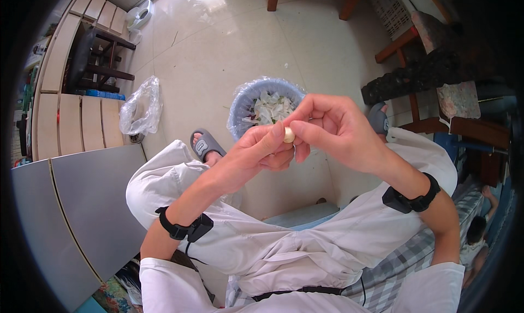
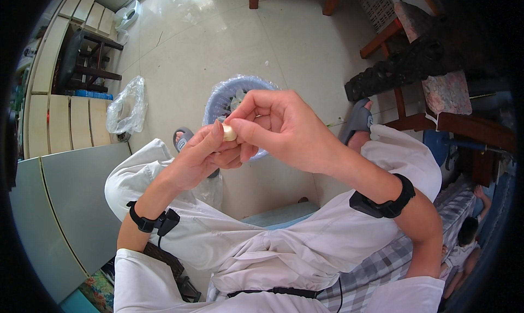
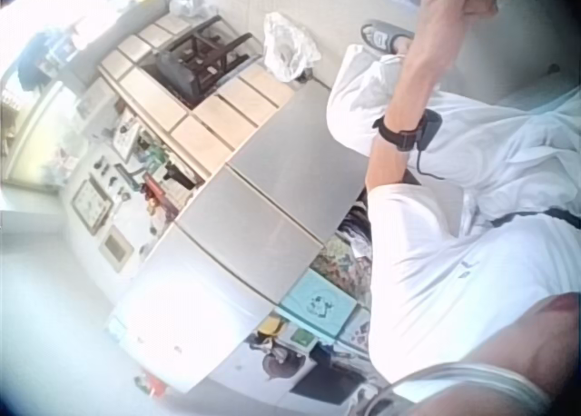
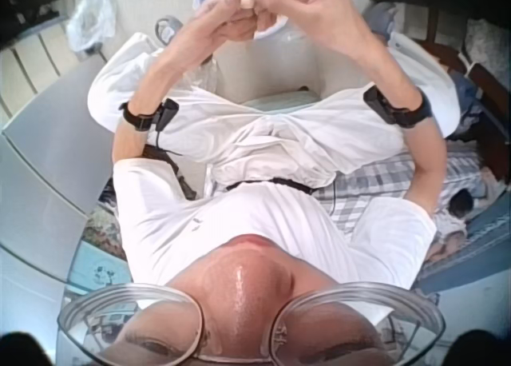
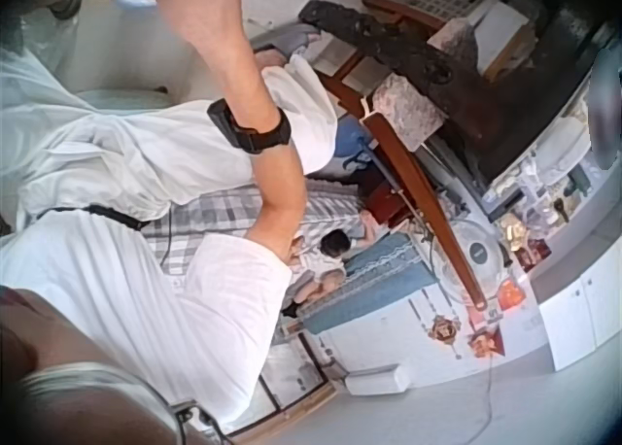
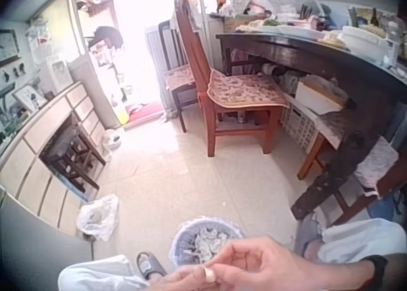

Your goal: The person sits on the floor and peels garlic cloves by hand, removing the outer skin and placing the peeled cloves into a bowl. The task is performed continuously with both hands manipulating the cloves.

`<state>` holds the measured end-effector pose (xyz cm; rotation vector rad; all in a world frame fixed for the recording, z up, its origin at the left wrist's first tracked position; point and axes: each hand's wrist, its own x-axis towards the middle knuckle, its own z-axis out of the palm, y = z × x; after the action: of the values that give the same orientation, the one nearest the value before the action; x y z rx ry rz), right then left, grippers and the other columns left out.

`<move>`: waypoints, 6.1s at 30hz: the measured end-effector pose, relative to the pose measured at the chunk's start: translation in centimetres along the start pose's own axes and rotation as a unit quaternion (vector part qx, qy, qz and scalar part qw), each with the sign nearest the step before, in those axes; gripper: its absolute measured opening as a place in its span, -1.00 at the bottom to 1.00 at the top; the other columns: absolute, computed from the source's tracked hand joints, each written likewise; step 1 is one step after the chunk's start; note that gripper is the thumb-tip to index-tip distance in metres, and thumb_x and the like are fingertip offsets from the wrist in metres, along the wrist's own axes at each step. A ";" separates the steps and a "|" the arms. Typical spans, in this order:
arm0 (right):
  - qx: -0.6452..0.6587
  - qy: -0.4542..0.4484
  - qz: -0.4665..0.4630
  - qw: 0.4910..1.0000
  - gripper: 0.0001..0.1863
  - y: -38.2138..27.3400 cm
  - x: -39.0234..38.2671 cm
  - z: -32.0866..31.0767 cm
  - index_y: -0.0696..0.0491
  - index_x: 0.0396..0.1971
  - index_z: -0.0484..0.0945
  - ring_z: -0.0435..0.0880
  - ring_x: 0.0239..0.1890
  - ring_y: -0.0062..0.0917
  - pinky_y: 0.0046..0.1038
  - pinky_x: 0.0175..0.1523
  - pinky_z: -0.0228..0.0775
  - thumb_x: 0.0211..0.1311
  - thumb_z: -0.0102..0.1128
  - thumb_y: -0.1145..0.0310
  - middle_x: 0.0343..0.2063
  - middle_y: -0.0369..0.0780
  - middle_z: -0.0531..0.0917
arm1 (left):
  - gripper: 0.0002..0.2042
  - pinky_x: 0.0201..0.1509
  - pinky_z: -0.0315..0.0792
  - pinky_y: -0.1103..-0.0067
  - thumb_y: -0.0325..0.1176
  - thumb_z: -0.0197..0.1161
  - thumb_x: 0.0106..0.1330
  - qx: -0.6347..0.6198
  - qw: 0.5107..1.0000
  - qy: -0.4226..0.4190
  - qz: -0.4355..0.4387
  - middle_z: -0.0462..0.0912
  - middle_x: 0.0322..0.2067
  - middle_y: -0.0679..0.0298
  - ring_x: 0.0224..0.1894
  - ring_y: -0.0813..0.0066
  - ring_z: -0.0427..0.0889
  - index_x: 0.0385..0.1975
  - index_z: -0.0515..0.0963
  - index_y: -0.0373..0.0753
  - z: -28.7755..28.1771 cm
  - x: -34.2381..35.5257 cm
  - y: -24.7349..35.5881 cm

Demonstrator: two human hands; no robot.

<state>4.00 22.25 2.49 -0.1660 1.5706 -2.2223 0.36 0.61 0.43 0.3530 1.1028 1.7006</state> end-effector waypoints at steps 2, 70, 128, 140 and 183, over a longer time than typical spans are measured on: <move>0.010 -0.003 0.002 1.000 -0.82 0.1 0.0 -0.1 0.26 -0.16 0.56 0.71 -0.37 -0.64 -0.55 -0.20 0.59 0.48 0.16 0.42 -0.32 -0.21 0.70 | -0.43 -0.38 0.06 0.64 0.21 -0.14 0.59 0.008 1.000 0.007 -0.004 0.35 -0.45 0.51 -0.51 0.72 0.05 -0.17 0.52 -0.26 0.1 0.0 0.1; 0.009 0.033 -0.011 0.999 -0.80 -0.2 0.1 0.2 0.28 -0.16 0.61 0.72 -0.33 -0.63 -0.57 -0.18 0.59 0.50 0.16 0.41 -0.32 -0.20 0.72 | -0.52 -0.36 0.04 0.61 0.09 -0.18 0.60 -0.004 1.000 -0.016 0.003 0.08 -0.64 0.54 -0.53 0.66 0.04 -0.19 0.46 -0.25 0.1 0.1 0.6; -0.284 0.144 -0.096 0.943 -0.87 1.1 0.2 0.0 0.20 -0.27 0.62 0.60 -0.52 -0.66 -0.57 -0.37 0.40 0.34 0.32 0.44 -0.46 -0.24 0.67 | -0.65 -0.39 0.00 0.62 -0.12 0.01 0.46 0.092 0.995 -0.005 -0.044 0.12 -0.60 0.51 -0.51 0.65 0.09 -0.55 0.17 -0.12 0.1 -0.1 0.7; -0.402 0.044 0.017 0.915 -0.70 8.4 3.6 -3.4 0.19 0.03 0.63 0.78 -0.24 -0.32 -0.38 -0.17 0.56 0.35 0.07 0.62 -0.19 0.01 0.74 | -0.63 -0.44 -0.01 0.59 -0.18 0.03 0.57 0.211 0.959 -0.121 -0.143 0.05 -0.54 0.56 -0.48 0.73 0.05 -0.51 0.21 -0.20 2.1 0.6 -2.4; -0.232 -0.021 -0.065 0.970 -0.68 0.8 0.2 -0.8 0.16 0.11 0.64 0.67 0.11 -0.43 -0.40 0.25 0.44 0.49 0.15 0.34 0.02 -0.16 0.74 | -0.60 -0.41 -0.04 0.62 -0.03 -0.06 0.60 0.124 0.988 0.089 0.020 0.15 -0.56 0.54 -0.51 0.72 0.08 -0.47 0.33 -0.15 -0.8 -0.1 -0.9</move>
<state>3.75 22.58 1.42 -0.4585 2.0831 -1.8867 0.38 0.19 -0.75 0.3865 1.4541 1.6569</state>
